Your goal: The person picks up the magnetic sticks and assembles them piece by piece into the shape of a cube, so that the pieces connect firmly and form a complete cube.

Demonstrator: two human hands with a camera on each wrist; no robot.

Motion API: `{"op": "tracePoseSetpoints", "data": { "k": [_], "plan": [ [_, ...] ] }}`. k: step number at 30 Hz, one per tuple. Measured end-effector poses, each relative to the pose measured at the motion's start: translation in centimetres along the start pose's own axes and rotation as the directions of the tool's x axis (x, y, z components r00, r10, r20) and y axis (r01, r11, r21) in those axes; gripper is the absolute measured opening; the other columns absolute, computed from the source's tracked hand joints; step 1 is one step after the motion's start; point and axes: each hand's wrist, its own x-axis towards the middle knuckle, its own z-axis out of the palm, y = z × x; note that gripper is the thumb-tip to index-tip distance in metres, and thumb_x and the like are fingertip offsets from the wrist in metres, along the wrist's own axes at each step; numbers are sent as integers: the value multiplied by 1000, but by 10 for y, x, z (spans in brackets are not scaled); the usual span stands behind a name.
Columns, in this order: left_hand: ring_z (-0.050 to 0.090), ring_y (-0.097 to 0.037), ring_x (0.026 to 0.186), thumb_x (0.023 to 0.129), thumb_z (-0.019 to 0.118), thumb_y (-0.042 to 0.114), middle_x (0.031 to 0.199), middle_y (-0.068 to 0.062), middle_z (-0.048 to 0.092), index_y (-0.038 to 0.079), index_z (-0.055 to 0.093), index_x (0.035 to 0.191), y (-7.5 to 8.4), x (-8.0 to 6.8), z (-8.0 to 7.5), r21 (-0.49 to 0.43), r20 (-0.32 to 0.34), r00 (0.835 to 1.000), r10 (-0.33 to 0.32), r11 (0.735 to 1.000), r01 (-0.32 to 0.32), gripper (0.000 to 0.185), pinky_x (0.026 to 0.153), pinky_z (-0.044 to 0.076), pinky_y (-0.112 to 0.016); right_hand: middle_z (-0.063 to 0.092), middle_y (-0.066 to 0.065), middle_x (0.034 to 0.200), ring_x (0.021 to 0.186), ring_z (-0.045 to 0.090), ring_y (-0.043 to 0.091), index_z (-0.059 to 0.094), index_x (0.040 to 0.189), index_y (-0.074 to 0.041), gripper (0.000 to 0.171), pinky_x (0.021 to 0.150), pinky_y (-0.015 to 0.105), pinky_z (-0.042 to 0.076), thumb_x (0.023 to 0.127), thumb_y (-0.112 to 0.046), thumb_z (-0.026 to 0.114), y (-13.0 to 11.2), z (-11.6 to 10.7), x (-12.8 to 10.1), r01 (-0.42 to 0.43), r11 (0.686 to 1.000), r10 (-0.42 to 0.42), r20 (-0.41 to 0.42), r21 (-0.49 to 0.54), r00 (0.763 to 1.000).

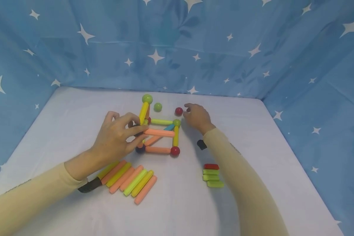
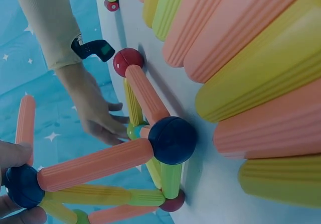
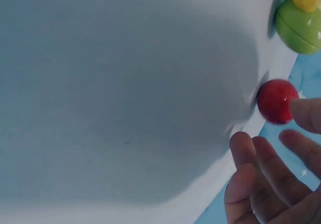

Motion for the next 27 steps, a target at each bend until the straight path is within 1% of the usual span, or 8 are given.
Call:
{"op": "tracePoseSetpoints", "data": {
  "k": [3, 5, 8, 13, 18, 21, 24, 27],
  "plan": [
    [59, -21, 75, 86, 83, 23, 97, -7, 60, 15, 81, 102, 0, 0, 0, 8, 0, 1000, 2, 1000, -2, 18, 75, 35, -52, 61, 16, 134, 119, 58, 35, 58, 144, -10, 45, 102, 54, 44, 101, -23, 59, 10, 1, -1, 0, 1000, 0, 20, 25, 1000],
    [59, -21, 75, 86, 83, 23, 96, -7, 60, 15, 81, 102, 1, 0, 0, 12, 1, 1000, 3, 1000, -3, 18, 75, 35, -52, 61, 15, 134, 118, 58, 33, 61, 141, -11, 42, 102, 52, 44, 101, -23, 62, 12, 1, -2, 0, 1000, 0, 31, 20, 1000],
    [59, -21, 76, 86, 83, 23, 97, -7, 60, 15, 81, 102, 1, 0, 0, 15, 4, 1000, 2, 1000, -2, 18, 75, 35, -52, 65, 13, 129, 109, 60, 30, 67, 135, -11, 38, 97, 48, 48, 98, -22, 69, 13, 2, -4, 6, 1000, -6, 21, -4, 1000],
    [58, -20, 76, 86, 83, 23, 97, -7, 60, 15, 81, 103, 2, 1, -1, 24, 8, 1000, 2, 1000, -2, 18, 75, 35, -52, 71, 12, 119, 101, 63, 28, 72, 127, -8, 37, 91, 44, 51, 92, -17, 77, 10, -2, -13, 4, 999, -4, 1, -35, 1000],
    [58, -21, 78, 86, 83, 23, 97, -7, 60, 15, 81, 103, 2, 0, -1, 24, 5, 1000, 4, 1000, -4, 18, 76, 35, -53, 71, 12, 117, 105, 62, 29, 75, 121, -9, 32, 93, 45, 51, 90, -9, 77, 13, -8, -28, -11, 1000, 11, 18, -21, 1000],
    [59, -20, 76, 87, 83, 22, 97, -7, 60, 15, 81, 102, 2, 1, -1, 21, 1, 1000, 5, 1000, -5, 17, 76, 35, -52, 71, 10, 112, 106, 63, 29, 78, 115, -9, 28, 95, 45, 50, 88, 0, 76, 19, -8, -38, 13, 1000, -13, 2, -14, 1000],
    [59, -19, 73, 87, 83, 23, 96, -7, 59, 15, 81, 102, 2, 1, -2, 19, 2, 1000, 1, 1000, -1, 17, 75, 34, -52, 70, 8, 105, 102, 64, 27, 79, 112, -10, 30, 93, 44, 52, 86, 3, 78, 22, -10, -51, 41, 999, -41, 6, -17, 999],
    [59, -18, 71, 87, 83, 23, 96, -6, 59, 14, 81, 102, 2, 2, -2, 18, 10, 1000, -6, 1000, 6, 17, 75, 33, -51, 70, 6, 100, 97, 66, 26, 80, 113, -11, 32, 89, 44, 53, 83, 1, 81, 22, -12, -70, 62, 998, -61, 35, -29, 998]
  ]
}}
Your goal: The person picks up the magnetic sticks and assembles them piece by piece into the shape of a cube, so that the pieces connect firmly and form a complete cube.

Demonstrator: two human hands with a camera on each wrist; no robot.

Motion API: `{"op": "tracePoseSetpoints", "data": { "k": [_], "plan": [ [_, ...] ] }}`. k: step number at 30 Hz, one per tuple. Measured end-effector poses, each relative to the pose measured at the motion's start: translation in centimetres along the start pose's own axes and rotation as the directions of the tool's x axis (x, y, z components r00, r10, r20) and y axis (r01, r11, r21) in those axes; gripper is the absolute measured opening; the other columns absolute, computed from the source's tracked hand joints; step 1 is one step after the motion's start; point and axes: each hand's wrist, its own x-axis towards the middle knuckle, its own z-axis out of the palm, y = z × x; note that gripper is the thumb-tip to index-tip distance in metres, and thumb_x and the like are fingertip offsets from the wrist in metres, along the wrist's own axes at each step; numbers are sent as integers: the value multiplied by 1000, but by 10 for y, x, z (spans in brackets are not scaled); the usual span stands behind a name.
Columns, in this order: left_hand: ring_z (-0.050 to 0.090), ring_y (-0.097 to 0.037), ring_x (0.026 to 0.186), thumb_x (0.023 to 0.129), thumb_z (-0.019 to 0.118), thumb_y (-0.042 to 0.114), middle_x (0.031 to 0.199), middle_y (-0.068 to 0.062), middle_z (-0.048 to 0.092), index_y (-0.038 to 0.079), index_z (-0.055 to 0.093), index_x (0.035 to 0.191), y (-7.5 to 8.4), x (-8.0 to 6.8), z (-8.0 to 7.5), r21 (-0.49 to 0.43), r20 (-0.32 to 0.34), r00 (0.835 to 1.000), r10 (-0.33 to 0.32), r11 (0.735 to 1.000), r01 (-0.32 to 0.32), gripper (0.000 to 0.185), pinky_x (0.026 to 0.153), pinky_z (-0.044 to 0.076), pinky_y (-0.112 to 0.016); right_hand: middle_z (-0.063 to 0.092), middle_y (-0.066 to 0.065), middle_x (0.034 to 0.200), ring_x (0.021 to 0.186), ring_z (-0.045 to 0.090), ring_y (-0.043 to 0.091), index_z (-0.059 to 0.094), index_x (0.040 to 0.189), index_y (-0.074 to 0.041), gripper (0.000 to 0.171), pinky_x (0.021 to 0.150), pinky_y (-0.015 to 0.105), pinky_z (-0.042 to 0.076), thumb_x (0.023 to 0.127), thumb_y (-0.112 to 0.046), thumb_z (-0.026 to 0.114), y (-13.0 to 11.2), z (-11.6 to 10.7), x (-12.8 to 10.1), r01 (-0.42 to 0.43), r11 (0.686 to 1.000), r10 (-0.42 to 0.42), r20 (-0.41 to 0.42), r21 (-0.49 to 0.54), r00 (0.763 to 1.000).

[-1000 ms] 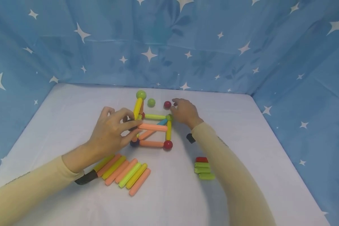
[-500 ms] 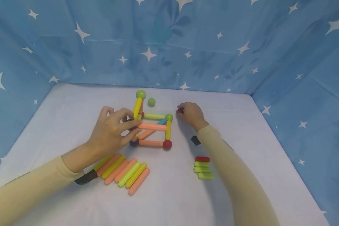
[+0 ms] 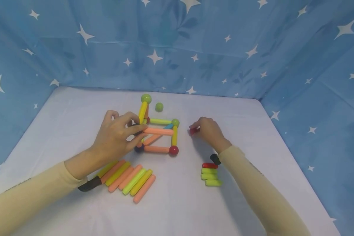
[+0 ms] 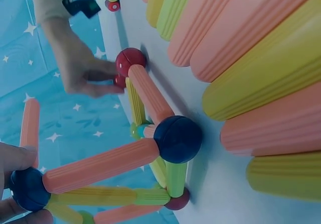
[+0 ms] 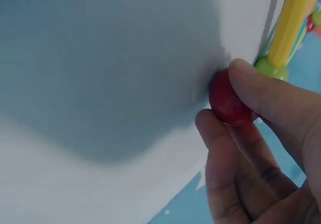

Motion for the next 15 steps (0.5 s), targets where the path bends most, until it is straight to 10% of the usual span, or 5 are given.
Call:
{"op": "tracePoseSetpoints", "data": {
  "k": [10, 15],
  "plan": [
    [57, -20, 78, 86, 83, 22, 94, -7, 59, 13, 82, 102, 2, 3, -2, 28, 23, 1000, 3, 1000, -4, 18, 74, 33, -51, 71, -4, 103, 96, 70, 18, 77, 120, -15, 39, 84, 38, 57, 82, -13, 87, -3, 0, -54, 105, 988, -114, 77, 110, 991],
    [57, -20, 79, 87, 83, 23, 94, -7, 59, 14, 82, 101, 4, 4, -2, 32, 23, 1000, 11, 999, -12, 17, 74, 33, -52, 70, 2, 118, 103, 71, 22, 72, 126, -11, 42, 84, 36, 57, 85, -11, 84, -16, -10, -66, 161, 891, -163, -31, 425, 986]
  ]
}}
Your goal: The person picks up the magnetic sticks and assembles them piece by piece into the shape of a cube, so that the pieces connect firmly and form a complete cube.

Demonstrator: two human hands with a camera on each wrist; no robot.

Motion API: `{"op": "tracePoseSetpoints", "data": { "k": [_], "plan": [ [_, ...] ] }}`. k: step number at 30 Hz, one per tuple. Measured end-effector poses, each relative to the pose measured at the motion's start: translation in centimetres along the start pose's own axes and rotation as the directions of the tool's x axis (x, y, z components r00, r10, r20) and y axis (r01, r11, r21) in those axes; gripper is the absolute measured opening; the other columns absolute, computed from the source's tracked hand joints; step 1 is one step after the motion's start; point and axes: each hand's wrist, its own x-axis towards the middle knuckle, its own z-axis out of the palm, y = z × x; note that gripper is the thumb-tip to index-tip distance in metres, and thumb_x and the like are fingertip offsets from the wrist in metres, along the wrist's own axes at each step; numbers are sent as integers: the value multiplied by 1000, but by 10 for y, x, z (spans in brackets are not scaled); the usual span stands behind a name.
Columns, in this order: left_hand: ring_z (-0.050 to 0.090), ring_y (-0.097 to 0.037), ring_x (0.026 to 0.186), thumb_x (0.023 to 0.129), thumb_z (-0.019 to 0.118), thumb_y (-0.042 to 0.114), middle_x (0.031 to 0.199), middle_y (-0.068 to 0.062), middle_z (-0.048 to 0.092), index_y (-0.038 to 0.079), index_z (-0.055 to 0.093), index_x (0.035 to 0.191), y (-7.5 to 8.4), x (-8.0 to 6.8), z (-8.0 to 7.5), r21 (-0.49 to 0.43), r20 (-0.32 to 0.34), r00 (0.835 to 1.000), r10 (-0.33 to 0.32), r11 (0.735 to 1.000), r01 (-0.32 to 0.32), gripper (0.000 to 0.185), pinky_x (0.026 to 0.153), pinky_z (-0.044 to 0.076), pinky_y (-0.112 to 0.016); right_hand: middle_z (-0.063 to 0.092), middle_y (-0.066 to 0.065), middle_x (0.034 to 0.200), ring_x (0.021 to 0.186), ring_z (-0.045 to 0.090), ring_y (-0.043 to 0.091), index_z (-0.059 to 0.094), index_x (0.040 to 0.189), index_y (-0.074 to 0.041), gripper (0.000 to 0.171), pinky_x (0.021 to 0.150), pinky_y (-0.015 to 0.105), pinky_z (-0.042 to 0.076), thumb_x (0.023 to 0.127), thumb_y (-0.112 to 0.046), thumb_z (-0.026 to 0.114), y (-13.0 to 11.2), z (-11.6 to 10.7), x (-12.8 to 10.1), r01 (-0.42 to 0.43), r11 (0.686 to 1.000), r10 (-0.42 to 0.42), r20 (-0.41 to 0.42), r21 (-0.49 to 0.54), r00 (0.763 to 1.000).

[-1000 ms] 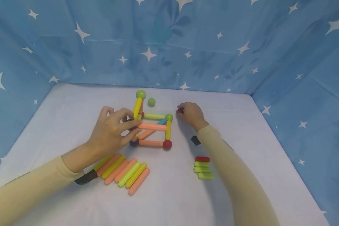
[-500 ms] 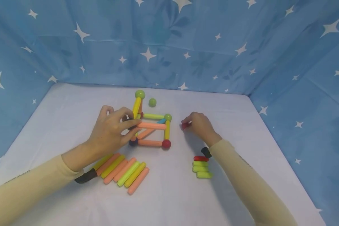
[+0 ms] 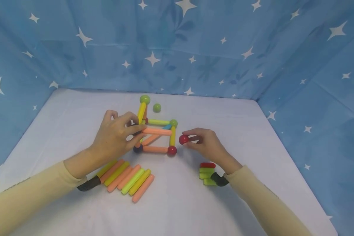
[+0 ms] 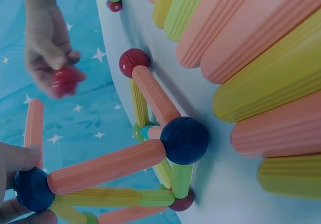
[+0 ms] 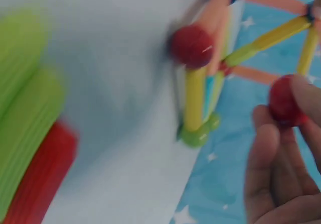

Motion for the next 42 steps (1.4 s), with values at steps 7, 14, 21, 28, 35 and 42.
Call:
{"op": "tracePoseSetpoints", "data": {
  "k": [7, 14, 21, 28, 35, 42],
  "plan": [
    [57, -20, 79, 87, 82, 24, 93, -7, 60, 14, 82, 101, -1, -1, 0, 7, 2, 1000, -10, 1000, 10, 16, 75, 33, -52, 69, 6, 121, 106, 71, 24, 71, 125, -12, 41, 84, 34, 57, 86, -12, 83, -23, 1, -2, 12, 961, 1, -47, 277, 999],
    [57, -21, 80, 86, 83, 22, 94, -7, 60, 15, 82, 101, 0, -1, 0, 1, 8, 1000, -13, 1000, 13, 16, 75, 32, -52, 69, 6, 121, 102, 72, 21, 70, 127, -12, 41, 86, 34, 56, 87, -14, 82, -28, 2, 0, 18, 943, 4, -65, 334, 998],
    [57, -21, 80, 87, 83, 22, 94, -6, 60, 15, 82, 101, -1, -2, 1, 0, -18, 1000, -7, 1000, 7, 16, 75, 33, -52, 64, 10, 130, 106, 71, 25, 64, 135, -8, 52, 86, 36, 56, 86, -8, 82, -29, 2, 1, 22, 904, 8, -68, 426, 998],
    [58, -20, 77, 87, 82, 23, 95, -6, 61, 15, 82, 100, 0, -2, 2, -3, -56, 998, 4, 1000, -4, 15, 74, 32, -53, 71, -2, 114, 99, 70, 16, 70, 125, -13, 44, 85, 32, 56, 84, -21, 85, -21, 24, 1, -77, 987, 59, 128, 139, 990],
    [59, -21, 78, 88, 81, 25, 95, -6, 61, 15, 82, 100, 0, -2, 2, 8, -56, 998, 9, 1000, -8, 15, 75, 32, -53, 70, -13, 102, 97, 64, 6, 78, 107, -23, 20, 89, 29, 53, 87, -23, 82, -45, 68, -14, 456, 819, -340, 348, -347, 874],
    [58, -22, 78, 88, 81, 26, 95, -6, 62, 16, 81, 99, 0, -2, 2, 21, -57, 998, 16, 1000, -15, 15, 75, 33, -53, 70, -10, 101, 94, 64, 7, 79, 102, -25, 13, 79, 24, 49, 89, -23, 80, -66, 99, -27, 688, 577, -530, 440, -440, 725]
  ]
}}
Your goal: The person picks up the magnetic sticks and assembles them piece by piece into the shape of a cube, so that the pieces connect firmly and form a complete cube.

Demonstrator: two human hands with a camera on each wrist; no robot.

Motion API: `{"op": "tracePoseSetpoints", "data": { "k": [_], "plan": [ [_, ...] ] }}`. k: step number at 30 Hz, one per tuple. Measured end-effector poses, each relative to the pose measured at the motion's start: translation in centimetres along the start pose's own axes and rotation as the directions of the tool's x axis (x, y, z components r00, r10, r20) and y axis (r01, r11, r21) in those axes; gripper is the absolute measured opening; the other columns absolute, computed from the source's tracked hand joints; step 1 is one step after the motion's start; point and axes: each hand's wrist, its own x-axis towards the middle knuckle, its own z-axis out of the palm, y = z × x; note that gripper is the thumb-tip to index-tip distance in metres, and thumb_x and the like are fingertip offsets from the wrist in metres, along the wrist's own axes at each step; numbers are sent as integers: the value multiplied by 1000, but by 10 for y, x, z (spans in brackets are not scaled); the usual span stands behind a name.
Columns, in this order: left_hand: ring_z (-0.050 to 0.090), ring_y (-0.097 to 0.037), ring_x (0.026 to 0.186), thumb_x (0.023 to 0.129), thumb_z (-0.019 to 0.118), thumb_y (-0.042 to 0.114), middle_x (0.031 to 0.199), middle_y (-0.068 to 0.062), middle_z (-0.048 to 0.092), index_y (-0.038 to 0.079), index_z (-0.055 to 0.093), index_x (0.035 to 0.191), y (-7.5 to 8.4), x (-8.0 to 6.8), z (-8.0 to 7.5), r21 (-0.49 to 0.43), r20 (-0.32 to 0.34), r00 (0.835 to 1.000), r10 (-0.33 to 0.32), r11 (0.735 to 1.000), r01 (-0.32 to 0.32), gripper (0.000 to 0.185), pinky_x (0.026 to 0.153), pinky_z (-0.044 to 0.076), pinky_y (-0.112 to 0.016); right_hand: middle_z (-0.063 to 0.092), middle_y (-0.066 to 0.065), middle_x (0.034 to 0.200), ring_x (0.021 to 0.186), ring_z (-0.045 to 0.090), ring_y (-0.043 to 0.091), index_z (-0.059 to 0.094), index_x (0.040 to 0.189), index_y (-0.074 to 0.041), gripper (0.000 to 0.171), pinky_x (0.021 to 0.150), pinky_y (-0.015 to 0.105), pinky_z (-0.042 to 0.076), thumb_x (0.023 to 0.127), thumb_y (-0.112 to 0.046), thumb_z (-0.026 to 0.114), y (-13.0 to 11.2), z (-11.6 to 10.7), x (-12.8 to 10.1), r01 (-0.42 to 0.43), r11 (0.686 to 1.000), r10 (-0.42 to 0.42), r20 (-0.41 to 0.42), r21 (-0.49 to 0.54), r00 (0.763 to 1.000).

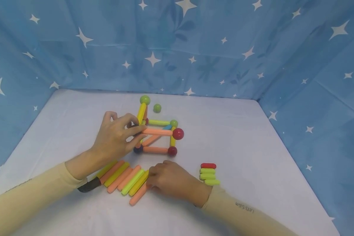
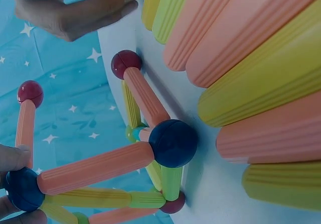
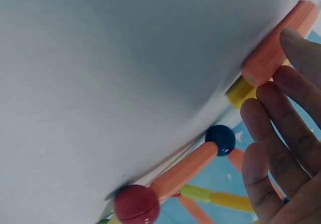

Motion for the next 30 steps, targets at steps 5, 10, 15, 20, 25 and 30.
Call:
{"op": "tracePoseSetpoints", "data": {
  "k": [5, 10, 15, 20, 25, 30],
  "plan": [
    [59, -22, 81, 88, 82, 26, 95, -6, 61, 16, 82, 100, 0, 0, -1, 5, -1, 1000, -1, 1000, 1, 16, 75, 33, -53, 70, -10, 94, 85, 63, 7, 78, 96, -23, 7, 74, 23, 46, 91, -27, 79, -10, -2, 2, 17, 998, -16, 13, -61, 1000],
    [59, -22, 81, 88, 81, 25, 96, -7, 61, 15, 82, 101, -1, 0, -1, 2, 5, 1000, -3, 1000, 3, 16, 76, 33, -54, 60, -15, 78, 69, 51, 4, 76, 99, -27, 6, 69, 22, 44, 93, -30, 76, -17, -7, -1, -57, 998, 61, 144, -32, 988],
    [59, -22, 77, 87, 82, 23, 95, -6, 61, 15, 82, 100, -1, 0, -1, -2, -5, 1000, -2, 1000, 2, 15, 76, 33, -54, 45, -14, 67, 60, 44, 6, 70, 88, -27, 10, 64, 27, 42, 87, -31, 79, -9, -17, -12, -217, 976, 209, 287, -2, 935],
    [59, -22, 76, 87, 82, 22, 94, -6, 60, 15, 82, 100, -2, 0, -1, -3, -6, 1000, 2, 1000, -2, 15, 75, 33, -54, 56, -20, 74, 66, 53, 5, 71, 94, -26, 15, 66, 27, 47, 83, -28, 81, 25, -31, -32, -508, 844, 466, 232, 173, 854],
    [60, -22, 77, 87, 82, 22, 94, -7, 60, 15, 82, 100, -2, -2, -1, 0, -4, 1000, 2, 1000, -2, 14, 75, 33, -54, 67, -20, 88, 70, 60, 7, 74, 102, -27, 18, 65, 30, 52, 85, -27, 81, 55, -39, -45, -619, 711, 629, 93, 334, 772],
    [61, -22, 78, 87, 82, 22, 94, -7, 61, 15, 82, 100, -2, -3, 0, -4, -5, 1000, -1, 1000, 1, 15, 75, 33, -54, 70, -14, 93, 72, 63, 8, 75, 106, -22, 22, 62, 30, 54, 86, -26, 81, 68, -38, -45, -594, 682, 649, 23, 426, 761]
  ]
}}
